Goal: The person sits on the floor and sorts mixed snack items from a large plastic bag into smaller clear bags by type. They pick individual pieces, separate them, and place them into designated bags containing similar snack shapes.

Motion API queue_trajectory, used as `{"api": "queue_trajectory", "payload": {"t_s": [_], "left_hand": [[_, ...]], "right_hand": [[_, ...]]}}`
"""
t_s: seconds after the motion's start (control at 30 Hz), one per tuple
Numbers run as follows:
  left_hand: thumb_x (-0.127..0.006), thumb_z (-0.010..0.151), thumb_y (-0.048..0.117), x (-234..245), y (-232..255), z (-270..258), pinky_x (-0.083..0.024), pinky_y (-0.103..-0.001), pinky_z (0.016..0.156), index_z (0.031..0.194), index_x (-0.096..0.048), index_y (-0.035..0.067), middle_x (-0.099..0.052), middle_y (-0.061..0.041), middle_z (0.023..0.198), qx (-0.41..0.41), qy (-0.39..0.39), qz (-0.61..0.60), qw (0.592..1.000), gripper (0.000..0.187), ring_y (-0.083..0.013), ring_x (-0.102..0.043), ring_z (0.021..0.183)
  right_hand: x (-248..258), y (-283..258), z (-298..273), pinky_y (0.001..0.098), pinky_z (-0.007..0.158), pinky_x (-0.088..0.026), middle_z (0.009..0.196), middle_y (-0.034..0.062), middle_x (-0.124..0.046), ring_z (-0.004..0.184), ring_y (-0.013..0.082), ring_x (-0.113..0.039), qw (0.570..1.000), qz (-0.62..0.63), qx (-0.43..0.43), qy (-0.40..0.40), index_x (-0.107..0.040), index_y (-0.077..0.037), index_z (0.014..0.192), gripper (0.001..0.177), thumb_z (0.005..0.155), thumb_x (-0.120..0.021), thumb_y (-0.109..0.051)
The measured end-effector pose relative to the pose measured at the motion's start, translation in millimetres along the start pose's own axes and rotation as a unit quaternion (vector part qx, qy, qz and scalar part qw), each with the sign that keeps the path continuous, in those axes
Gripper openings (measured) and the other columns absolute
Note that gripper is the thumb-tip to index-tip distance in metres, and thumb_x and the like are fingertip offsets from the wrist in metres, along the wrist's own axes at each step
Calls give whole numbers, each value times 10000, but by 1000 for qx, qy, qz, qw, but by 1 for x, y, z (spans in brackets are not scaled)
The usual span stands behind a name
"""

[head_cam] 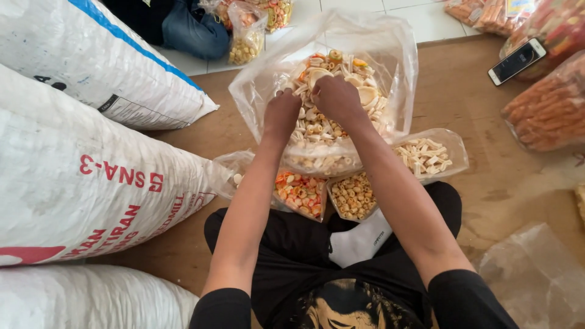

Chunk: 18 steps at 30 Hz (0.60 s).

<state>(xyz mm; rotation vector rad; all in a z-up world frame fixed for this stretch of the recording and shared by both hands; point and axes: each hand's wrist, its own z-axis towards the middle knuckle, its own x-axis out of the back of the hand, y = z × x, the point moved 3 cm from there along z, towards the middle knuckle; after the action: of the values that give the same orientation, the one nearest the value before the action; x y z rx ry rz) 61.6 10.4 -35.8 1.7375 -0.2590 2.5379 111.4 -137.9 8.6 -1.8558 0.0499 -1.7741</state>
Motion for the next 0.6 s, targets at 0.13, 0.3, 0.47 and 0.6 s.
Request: {"api": "queue_trajectory", "payload": {"t_s": [0.13,0.3,0.47,0.6], "left_hand": [[-678,833,-36,12,6,-6,-637,-460,657,924,-750,23,-643,-131,927,3,-34,-14,999,130,-349,-712,879],[-680,872,60,32,2,-10,-646,-428,672,973,-677,27,-652,-108,916,17,-4,-73,997,107,-311,-742,853],[-623,897,92,124,3,-37,-617,-415,618,1033,-689,66,-649,-138,878,12,118,-245,962,154,-356,-732,742],[-628,914,63,152,3,-50,-616,-306,573,1030,-728,39,-662,-119,864,39,185,-372,909,155,-273,-741,700]], "right_hand": [[-22,8,28,516,783,-605,913,92,-707,902,408,-742,997,-32,51,56,-780,-243,1009,158,867,-724,-286],[-49,-7,34,455,856,-556,1016,96,-715,1006,380,-648,959,-80,232,139,-783,-134,981,176,815,-743,-94],[-73,-10,44,425,858,-540,1035,93,-691,1012,355,-620,950,-111,239,166,-763,-155,1034,214,820,-764,-149],[-57,-18,32,468,864,-535,1031,168,-681,1015,391,-626,972,-116,189,81,-726,-28,1094,362,820,-835,-239]]}}
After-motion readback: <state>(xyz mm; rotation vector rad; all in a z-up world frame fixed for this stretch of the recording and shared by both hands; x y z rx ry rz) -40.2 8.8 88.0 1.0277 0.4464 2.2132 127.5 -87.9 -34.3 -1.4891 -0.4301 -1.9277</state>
